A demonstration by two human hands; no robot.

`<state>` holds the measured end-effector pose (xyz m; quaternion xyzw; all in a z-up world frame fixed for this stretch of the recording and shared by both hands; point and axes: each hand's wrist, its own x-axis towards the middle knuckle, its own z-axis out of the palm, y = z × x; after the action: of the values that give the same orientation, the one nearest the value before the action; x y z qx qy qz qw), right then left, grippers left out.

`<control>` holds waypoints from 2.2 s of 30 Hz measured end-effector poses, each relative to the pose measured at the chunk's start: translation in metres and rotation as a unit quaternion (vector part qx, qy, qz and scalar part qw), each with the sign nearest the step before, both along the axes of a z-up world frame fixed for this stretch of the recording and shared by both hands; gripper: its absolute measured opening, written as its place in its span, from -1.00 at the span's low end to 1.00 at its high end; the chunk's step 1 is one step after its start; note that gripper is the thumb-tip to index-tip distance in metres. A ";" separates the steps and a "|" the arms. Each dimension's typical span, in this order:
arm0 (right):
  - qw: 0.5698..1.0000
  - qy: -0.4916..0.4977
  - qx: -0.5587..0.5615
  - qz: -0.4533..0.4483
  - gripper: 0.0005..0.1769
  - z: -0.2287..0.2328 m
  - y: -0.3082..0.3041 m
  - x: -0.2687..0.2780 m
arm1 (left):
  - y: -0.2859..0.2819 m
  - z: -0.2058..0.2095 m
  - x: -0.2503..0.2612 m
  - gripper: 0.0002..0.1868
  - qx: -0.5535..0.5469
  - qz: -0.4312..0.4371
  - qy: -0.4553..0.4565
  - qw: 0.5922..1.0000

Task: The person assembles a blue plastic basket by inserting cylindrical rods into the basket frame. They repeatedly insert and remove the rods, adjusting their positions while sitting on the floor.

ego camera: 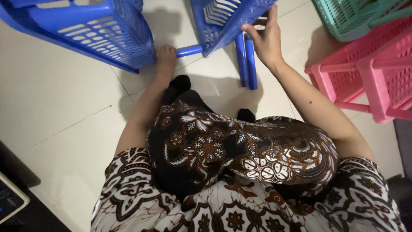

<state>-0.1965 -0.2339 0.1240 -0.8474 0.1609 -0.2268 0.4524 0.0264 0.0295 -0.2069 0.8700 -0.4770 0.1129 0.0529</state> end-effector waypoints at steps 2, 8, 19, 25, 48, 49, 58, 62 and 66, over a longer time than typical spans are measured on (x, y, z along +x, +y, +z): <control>1.000 -0.002 0.001 -0.010 -0.37 -0.007 -0.005 0.003 | 0.010 0.015 -0.002 -0.79 0.008 -0.008 0.013 1.000; 0.996 0.018 0.007 -0.083 -0.65 -0.027 -0.039 0.014 | 0.026 0.109 -0.018 -0.58 0.075 -0.083 -0.034 0.993; 0.981 0.078 -0.165 0.065 -0.45 -0.037 0.001 -0.005 | 0.029 0.238 -0.007 -0.59 -0.083 -0.159 0.006 0.984; 0.971 0.161 -0.161 0.070 -0.36 -0.011 0.017 -0.015 | 0.034 0.253 -0.015 -0.59 -0.070 -0.166 0.042 0.983; 0.959 0.084 -0.264 0.067 -0.31 0.066 0.023 -0.008 | 0.029 0.363 -0.015 -0.61 -0.177 -0.157 -0.072 0.969; 0.957 0.084 -0.268 0.068 -0.32 0.066 0.025 -0.008 | 0.030 0.363 -0.016 -0.60 -0.176 -0.158 -0.071 0.969; 0.916 0.073 -0.377 0.119 -0.48 0.092 -0.001 0.003 | 0.054 0.380 0.004 -0.57 -0.242 -0.027 0.036 0.969; 0.900 0.026 -0.409 0.146 -0.67 0.113 0.006 0.028 | 0.050 0.391 0.015 0.06 -0.108 0.027 0.073 0.991; 0.877 0.073 -0.399 0.258 -0.60 0.120 0.043 0.066 | 0.055 0.396 0.015 0.32 -0.003 0.028 0.027 0.999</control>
<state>-0.1308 -0.1905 0.2438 -0.9816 -0.1352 -0.0840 0.1055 0.0410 0.0849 0.1894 0.8858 -0.4502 0.0920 0.0648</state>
